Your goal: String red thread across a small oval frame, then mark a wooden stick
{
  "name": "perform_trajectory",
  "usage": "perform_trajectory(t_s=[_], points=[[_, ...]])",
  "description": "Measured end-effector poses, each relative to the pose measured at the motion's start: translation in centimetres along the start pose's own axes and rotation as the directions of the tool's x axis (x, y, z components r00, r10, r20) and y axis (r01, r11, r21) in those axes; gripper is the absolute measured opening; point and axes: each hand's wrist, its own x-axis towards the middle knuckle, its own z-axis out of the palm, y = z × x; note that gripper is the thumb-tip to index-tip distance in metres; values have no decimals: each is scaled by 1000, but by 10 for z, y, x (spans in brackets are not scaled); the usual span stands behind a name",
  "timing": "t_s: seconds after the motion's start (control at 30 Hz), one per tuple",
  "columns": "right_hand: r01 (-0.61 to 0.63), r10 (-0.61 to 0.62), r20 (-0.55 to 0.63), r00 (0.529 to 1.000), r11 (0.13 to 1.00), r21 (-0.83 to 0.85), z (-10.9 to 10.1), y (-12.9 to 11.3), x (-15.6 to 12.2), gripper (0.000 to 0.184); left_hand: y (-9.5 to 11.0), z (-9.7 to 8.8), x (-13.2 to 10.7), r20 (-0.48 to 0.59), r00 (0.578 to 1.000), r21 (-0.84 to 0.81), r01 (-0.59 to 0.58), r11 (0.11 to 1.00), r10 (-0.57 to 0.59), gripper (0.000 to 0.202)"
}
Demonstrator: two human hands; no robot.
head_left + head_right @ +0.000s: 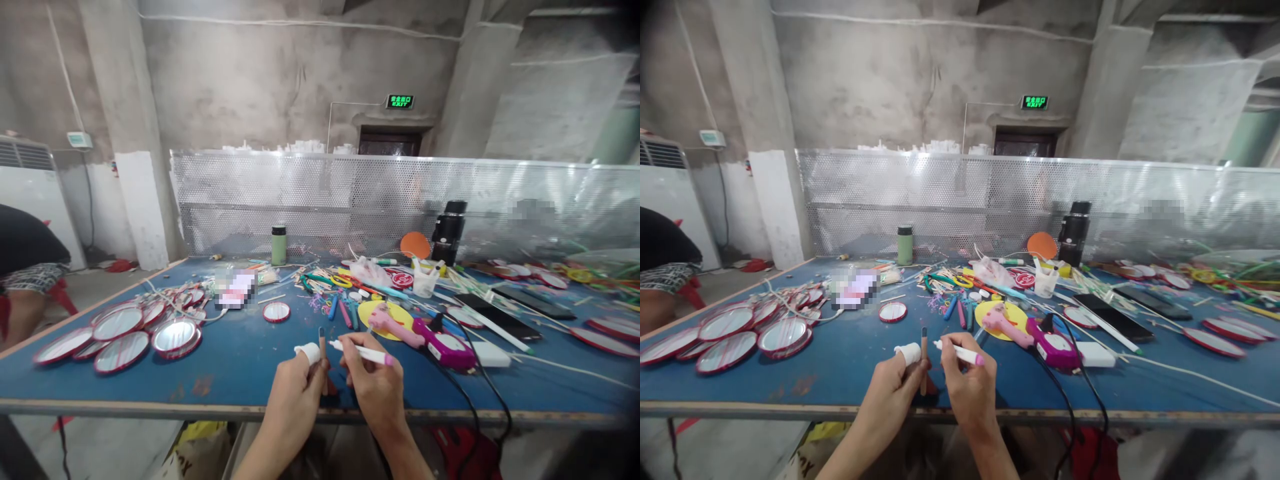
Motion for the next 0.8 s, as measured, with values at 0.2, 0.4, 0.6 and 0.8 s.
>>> perform_trajectory(t_s=[0.2,0.4,0.6,0.8], points=[[0,0,12,1000,999,-38,-1,-3,0,32,2,0,0,2,1000,-4,18,1000,-18,30],[13,-13,4,1000,999,-46,-1,-3,0,34,2,-1,1,-1,1000,-3,12,1000,-12,31],[16,-16,-9,1000,999,-39,-1,-5,0,32,-2,2,0,-12,1000,30,27,999,-26,31],[12,-14,-24,1000,998,-57,-1,-6,1,33,-1,2,1,-19,999,29,29,999,-28,31]])
